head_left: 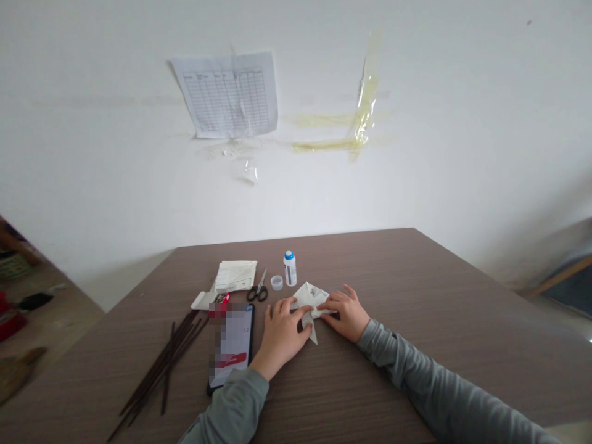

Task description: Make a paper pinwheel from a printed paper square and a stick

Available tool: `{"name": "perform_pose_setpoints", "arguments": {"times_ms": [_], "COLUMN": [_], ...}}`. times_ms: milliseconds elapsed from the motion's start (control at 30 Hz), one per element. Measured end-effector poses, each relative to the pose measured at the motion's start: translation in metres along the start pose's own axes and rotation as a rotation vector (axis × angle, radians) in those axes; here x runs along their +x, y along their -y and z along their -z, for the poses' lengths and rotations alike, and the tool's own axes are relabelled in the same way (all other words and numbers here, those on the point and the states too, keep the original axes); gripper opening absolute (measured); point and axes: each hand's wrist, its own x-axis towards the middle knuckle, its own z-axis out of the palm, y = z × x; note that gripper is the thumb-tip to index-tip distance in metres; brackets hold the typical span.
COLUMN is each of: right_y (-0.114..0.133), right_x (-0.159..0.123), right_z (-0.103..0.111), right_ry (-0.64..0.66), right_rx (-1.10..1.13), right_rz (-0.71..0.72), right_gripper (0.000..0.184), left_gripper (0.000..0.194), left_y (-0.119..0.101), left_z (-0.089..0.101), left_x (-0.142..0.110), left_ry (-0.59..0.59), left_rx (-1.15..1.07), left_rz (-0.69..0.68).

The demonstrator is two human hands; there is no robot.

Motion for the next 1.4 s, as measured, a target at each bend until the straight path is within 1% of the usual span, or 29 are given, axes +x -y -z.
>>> {"name": "perform_pose_setpoints", "arguments": {"times_ms": [167, 333, 467, 633, 833, 967, 1067, 1133, 1200, 1400], "right_y": [-0.001, 0.005, 0.006, -0.003, -0.012, -0.005, 0.003, 0.005, 0.006, -0.002], "right_x": [-0.001, -0.003, -0.003, -0.003, -0.001, -0.001, -0.001, -0.002, -0.002, -0.003], "right_z": [0.0, 0.004, 0.004, -0.002, -0.009, -0.004, 0.002, 0.004, 0.004, -0.001], "right_ry": [0.004, 0.03, 0.025, 0.024, 0.025, 0.055, 0.07, 0.065, 0.055, 0.017], "right_rx": [0.028, 0.05, 0.039, 0.028, 0.001, 0.016, 0.039, 0.053, 0.058, 0.029], "right_rz": [0.003, -0.022, -0.024, 0.011, 0.035, -0.016, -0.043, -0.041, -0.029, 0.011], "right_gripper": [0.027, 0.025, 0.026, 0.027, 0.028, 0.026, 0.025, 0.026, 0.026, 0.028], "left_gripper": [0.049, 0.055, 0.053, 0.051, 0.049, 0.049, 0.054, 0.056, 0.054, 0.05], "left_y": [0.001, 0.003, 0.003, 0.001, -0.003, -0.003, -0.001, 0.001, 0.001, -0.002], "left_z": [-0.001, -0.006, -0.005, -0.001, 0.002, 0.001, -0.001, -0.002, -0.003, 0.0], "left_x": [0.0, 0.0, 0.0, 0.001, 0.0, -0.001, 0.0, 0.001, 0.001, 0.0], "left_ry": [-0.01, -0.023, 0.002, 0.03, 0.029, 0.035, 0.023, 0.008, 0.004, 0.03], "left_rx": [-0.008, 0.005, 0.022, 0.019, 0.001, 0.007, 0.008, 0.002, -0.005, 0.003], "left_rz": [0.005, 0.004, -0.002, -0.003, 0.007, 0.014, 0.014, 0.007, -0.001, 0.015]}}
